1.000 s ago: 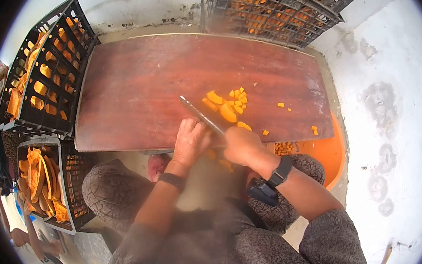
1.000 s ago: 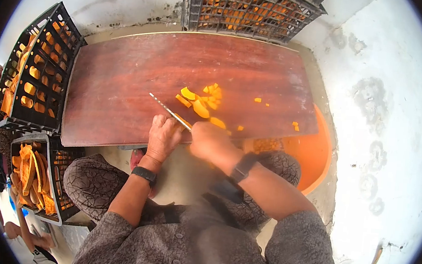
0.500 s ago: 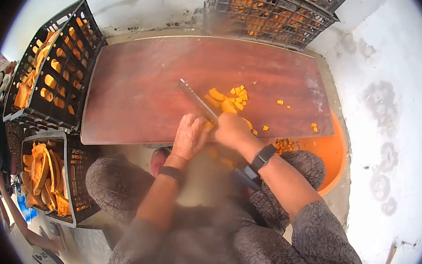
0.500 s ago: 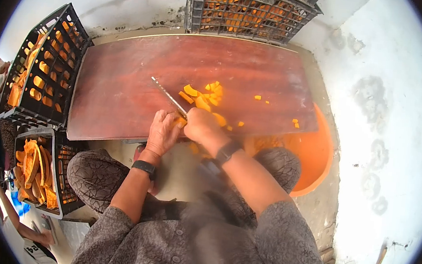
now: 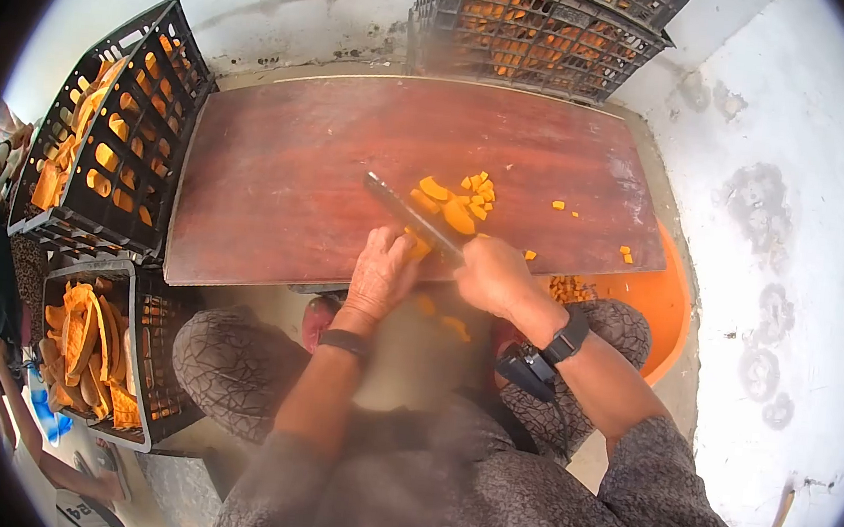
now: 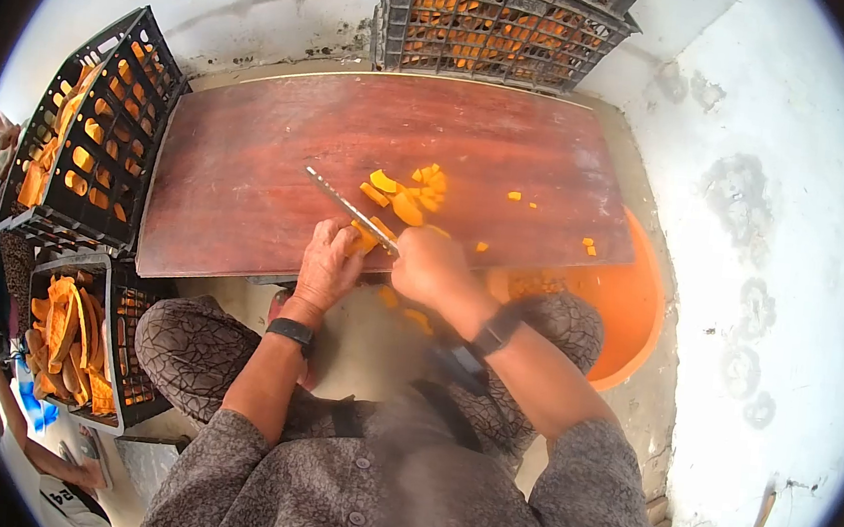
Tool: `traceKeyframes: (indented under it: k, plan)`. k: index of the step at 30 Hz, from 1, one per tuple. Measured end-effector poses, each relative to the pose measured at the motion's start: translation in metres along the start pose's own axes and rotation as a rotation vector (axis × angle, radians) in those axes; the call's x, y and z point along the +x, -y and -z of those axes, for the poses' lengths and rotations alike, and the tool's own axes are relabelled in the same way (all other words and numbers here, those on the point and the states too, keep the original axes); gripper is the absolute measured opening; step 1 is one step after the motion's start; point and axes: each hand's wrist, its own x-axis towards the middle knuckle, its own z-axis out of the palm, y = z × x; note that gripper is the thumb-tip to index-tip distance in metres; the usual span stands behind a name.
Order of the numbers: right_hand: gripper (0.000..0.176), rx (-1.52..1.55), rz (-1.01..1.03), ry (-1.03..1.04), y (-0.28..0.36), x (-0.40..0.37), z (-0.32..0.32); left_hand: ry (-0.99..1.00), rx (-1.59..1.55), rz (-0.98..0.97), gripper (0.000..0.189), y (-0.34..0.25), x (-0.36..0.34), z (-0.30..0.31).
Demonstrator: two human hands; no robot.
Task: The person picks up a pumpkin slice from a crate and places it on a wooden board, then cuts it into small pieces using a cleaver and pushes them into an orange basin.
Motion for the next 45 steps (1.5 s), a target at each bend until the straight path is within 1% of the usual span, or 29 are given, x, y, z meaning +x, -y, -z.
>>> traceKeyframes:
  k: [4,6,8,13,16,19,21,22,24,25,27,28,29,30,31,33,34,36,37,39,40,41,43,44,45]
  plan:
    - [0.015,-0.002,-0.038,0.037,0.008,-0.011,0.005,0.012,-0.015,0.005,0.034,-0.003,0.001,0.002]
    - [0.022,0.01,-0.068,0.092,0.01,-0.014,0.007,0.008,-0.008,0.001,0.034,-0.004,0.001,0.002]
    - [0.022,0.011,-0.053,0.084,0.009,-0.017,0.006,-0.004,-0.011,0.024,0.026,-0.004,0.001,0.001]
    - [0.023,-0.011,-0.029,0.084,0.011,-0.015,0.006,-0.007,-0.023,0.044,0.027,-0.004,0.002,0.0]
    - [0.024,0.018,-0.049,0.092,0.01,-0.013,0.004,-0.001,-0.035,0.066,0.028,-0.003,0.003,0.0]
    - [0.026,0.072,-0.091,0.116,-0.003,-0.017,-0.011,0.004,-0.049,0.072,0.028,-0.002,0.003,-0.002]
    - [0.024,0.204,-0.058,-0.028,-0.018,-0.018,-0.027,-0.004,-0.054,0.069,0.028,0.001,0.002,-0.001]
    - [0.024,0.205,-0.055,-0.023,-0.023,-0.019,-0.032,0.0,-0.061,0.067,0.027,0.002,0.001,-0.001]
    - [0.021,0.515,-0.144,-0.022,-0.032,-0.023,-0.035,0.01,-0.072,0.063,0.026,0.002,-0.001,-0.001]
    - [0.021,0.518,-0.149,-0.026,-0.033,-0.026,-0.034,-0.016,-0.048,0.058,0.026,0.004,-0.002,0.001]
    - [0.028,0.66,-0.335,0.159,-0.034,-0.033,-0.029,-0.044,-0.024,0.049,0.026,0.011,-0.001,0.005]
    - [0.028,0.661,-0.334,0.157,-0.04,-0.035,-0.035,-0.084,-0.024,0.123,0.026,0.015,-0.003,0.007]
    - [0.027,0.557,-0.256,0.128,-0.049,-0.036,-0.045,-0.125,-0.022,0.199,0.026,0.019,-0.004,0.01]
    - [0.027,0.454,-0.178,0.101,-0.049,-0.038,-0.047,-0.159,0.042,0.209,0.026,0.022,-0.004,0.013]
    - [0.027,0.456,-0.176,0.102,-0.049,-0.038,-0.047,-0.158,0.045,0.209,0.026,0.023,-0.005,0.015]
    - [0.026,0.553,-0.242,0.211,-0.048,-0.04,-0.039,-0.246,0.003,0.209,0.023,0.024,-0.004,0.017]
    - [0.026,0.554,-0.24,0.209,-0.048,-0.039,-0.034,-0.197,0.02,0.244,0.022,0.022,-0.006,0.019]
    - [0.027,0.567,-0.302,0.255,-0.049,-0.033,-0.023,-0.193,0.001,0.219,0.021,0.021,-0.006,0.018]
    - [0.027,0.57,-0.302,0.251,-0.049,-0.028,-0.017,-0.188,-0.021,0.197,0.021,0.021,-0.006,0.016]
    - [0.028,0.428,-0.368,0.18,-0.052,-0.021,-0.006,-0.167,-0.035,0.176,0.021,0.017,-0.005,0.013]
    - [0.026,0.335,-0.293,0.058,-0.062,-0.014,-0.014,-0.146,-0.047,0.162,0.022,0.016,-0.005,0.011]
    - [0.026,0.335,-0.291,0.052,-0.073,-0.011,-0.021,-0.15,-0.047,0.157,0.022,0.014,-0.005,0.009]
    - [0.026,0.3,-0.305,-0.011,-0.068,-0.009,-0.015,-0.025,-0.081,0.225,0.024,0.009,-0.007,0.003]
    - [0.026,0.299,-0.306,-0.01,-0.065,-0.011,-0.014,0.016,-0.129,0.259,0.026,0.007,-0.008,-0.001]
    - [0.025,0.281,-0.269,-0.022,-0.06,-0.012,-0.011,0.017,-0.13,0.26,0.026,0.004,-0.007,-0.003]
